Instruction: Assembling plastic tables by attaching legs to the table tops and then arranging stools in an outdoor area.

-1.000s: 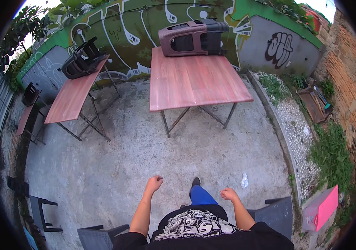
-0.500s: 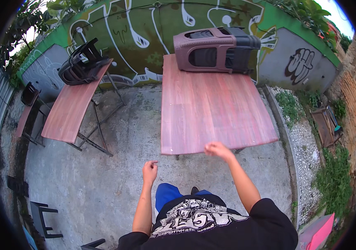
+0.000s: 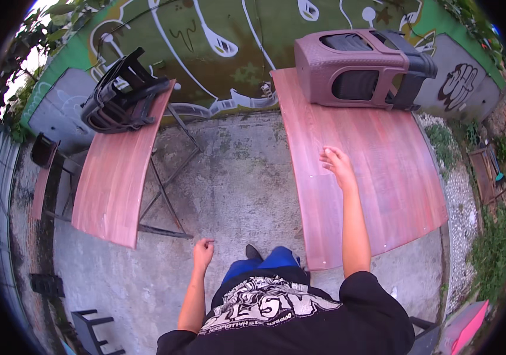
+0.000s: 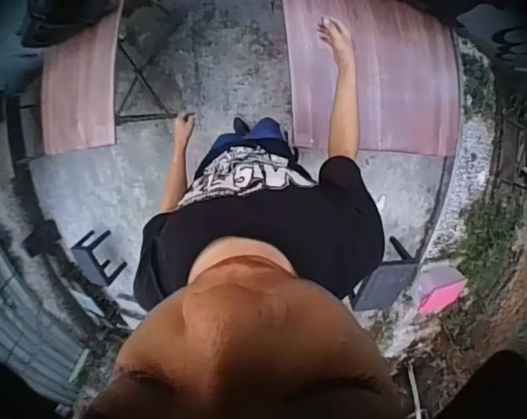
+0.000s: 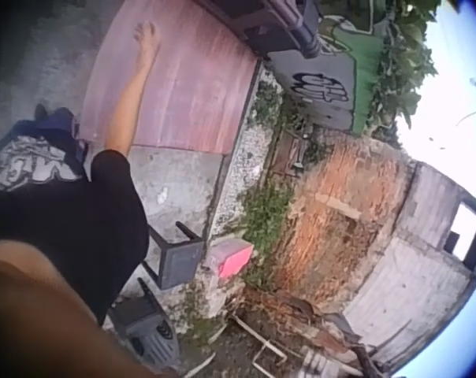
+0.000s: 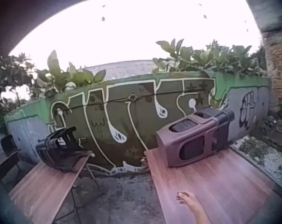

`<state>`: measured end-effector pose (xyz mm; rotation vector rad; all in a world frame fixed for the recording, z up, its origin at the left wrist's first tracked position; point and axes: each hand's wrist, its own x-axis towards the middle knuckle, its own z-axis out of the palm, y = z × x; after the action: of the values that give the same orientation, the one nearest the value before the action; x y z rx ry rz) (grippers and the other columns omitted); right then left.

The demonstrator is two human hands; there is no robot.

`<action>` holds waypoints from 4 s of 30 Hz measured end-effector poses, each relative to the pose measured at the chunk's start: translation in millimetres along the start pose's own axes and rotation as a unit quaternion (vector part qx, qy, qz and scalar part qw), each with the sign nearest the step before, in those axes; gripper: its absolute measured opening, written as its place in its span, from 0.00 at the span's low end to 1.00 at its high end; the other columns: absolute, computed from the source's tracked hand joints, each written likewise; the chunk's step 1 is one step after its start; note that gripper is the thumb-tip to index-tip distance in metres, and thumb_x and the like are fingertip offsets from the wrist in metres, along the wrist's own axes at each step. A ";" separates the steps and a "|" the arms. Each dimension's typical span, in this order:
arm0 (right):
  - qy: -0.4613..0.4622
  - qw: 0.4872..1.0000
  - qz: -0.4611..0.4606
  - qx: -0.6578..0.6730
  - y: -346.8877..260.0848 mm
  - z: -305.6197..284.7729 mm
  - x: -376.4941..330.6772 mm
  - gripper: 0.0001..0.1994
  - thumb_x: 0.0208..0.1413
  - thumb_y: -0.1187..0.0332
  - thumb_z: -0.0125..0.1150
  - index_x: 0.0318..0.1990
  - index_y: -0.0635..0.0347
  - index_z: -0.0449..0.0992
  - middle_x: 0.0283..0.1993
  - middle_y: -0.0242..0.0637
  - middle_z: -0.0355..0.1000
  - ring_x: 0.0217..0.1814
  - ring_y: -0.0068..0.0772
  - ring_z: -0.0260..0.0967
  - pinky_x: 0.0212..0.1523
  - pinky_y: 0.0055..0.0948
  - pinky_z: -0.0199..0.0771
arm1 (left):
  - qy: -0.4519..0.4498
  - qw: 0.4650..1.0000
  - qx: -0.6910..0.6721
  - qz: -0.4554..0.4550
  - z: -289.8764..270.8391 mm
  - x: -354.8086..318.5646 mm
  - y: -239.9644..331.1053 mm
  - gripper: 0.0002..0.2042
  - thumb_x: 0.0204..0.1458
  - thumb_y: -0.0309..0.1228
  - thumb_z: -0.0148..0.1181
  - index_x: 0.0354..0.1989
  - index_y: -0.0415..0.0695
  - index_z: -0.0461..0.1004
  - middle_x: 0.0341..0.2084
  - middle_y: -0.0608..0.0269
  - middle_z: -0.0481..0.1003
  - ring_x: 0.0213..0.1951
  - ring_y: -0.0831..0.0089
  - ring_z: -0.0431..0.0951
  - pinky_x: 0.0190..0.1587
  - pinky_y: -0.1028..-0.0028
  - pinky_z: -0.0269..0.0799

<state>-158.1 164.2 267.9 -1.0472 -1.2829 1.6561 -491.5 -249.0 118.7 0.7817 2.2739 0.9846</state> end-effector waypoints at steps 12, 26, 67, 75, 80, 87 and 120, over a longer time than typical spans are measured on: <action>0.135 0.987 -0.082 0.025 -87.7 24.5 160.7 0.28 0.57 0.54 0.61 0.59 0.63 0.66 0.53 0.39 0.69 0.54 0.31 0.69 0.46 0.31 0.72 | -0.087 0.981 0.014 0.174 -2.0 241.5 131.0 0.12 0.48 0.21 0.52 0.39 0.39 0.78 0.34 0.52 0.76 0.32 0.65 0.80 0.36 0.71 0.75; 0.318 0.917 -0.118 0.209 -105.8 -15.7 370.5 0.21 0.52 0.53 0.68 0.22 0.48 0.61 0.17 0.18 0.53 0.13 0.12 0.45 0.14 0.19 0.42 | -0.209 0.925 -0.099 0.303 148.5 423.8 439.4 0.10 0.52 0.20 0.51 0.41 0.38 0.76 0.36 0.59 0.74 0.31 0.74 0.76 0.33 0.75 0.72; 0.438 0.890 -0.103 0.078 -72.1 76.1 -17.3 0.30 0.63 0.45 0.44 0.49 0.69 0.71 0.43 0.39 0.73 0.41 0.26 0.69 0.42 0.26 0.69 | -0.517 0.752 -0.408 -0.009 151.3 363.0 496.2 0.21 0.60 0.44 0.39 0.51 0.45 0.71 0.38 0.66 0.75 0.39 0.77 0.74 0.42 0.76 0.71; 0.439 0.887 -0.083 0.116 -39.1 161.3 -99.0 0.28 0.61 0.45 0.48 0.45 0.67 0.74 0.37 0.38 0.74 0.34 0.26 0.71 0.35 0.25 0.71 | -0.446 0.760 -0.472 0.023 35.2 304.3 380.9 0.24 0.59 0.41 0.38 0.58 0.38 0.66 0.47 0.64 0.73 0.48 0.75 0.70 0.55 0.74 0.63; 0.354 0.921 -0.048 0.155 -44.3 209.6 -144.6 0.28 0.60 0.44 0.48 0.43 0.66 0.75 0.31 0.37 0.73 0.30 0.27 0.71 0.30 0.26 0.72 | -0.398 0.777 -0.487 0.005 -55.2 260.4 331.4 0.24 0.59 0.41 0.37 0.56 0.38 0.67 0.43 0.65 0.74 0.43 0.78 0.72 0.48 0.76 0.67; 0.277 0.957 0.005 0.081 -28.4 223.1 -171.1 0.29 0.59 0.43 0.48 0.42 0.67 0.75 0.31 0.36 0.73 0.29 0.26 0.69 0.29 0.25 0.67 | -0.316 0.796 -0.515 0.032 -123.0 215.6 252.4 0.24 0.59 0.40 0.36 0.56 0.39 0.68 0.40 0.67 0.74 0.40 0.79 0.72 0.45 0.76 0.68; 0.026 0.873 0.464 0.149 296.1 279.3 -45.7 0.28 0.59 0.42 0.48 0.52 0.57 0.74 0.48 0.40 0.75 0.45 0.38 0.72 0.48 0.36 0.70 | -0.283 0.778 -0.443 -0.344 -18.7 277.6 -190.2 0.28 0.59 0.46 0.31 0.53 0.37 0.70 0.48 0.50 0.75 0.50 0.60 0.74 0.57 0.63 0.67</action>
<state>-428.4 -27.7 27.2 -1.6236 -0.4167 2.3881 -750.6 -175.2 -83.8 -0.1785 1.1522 1.0753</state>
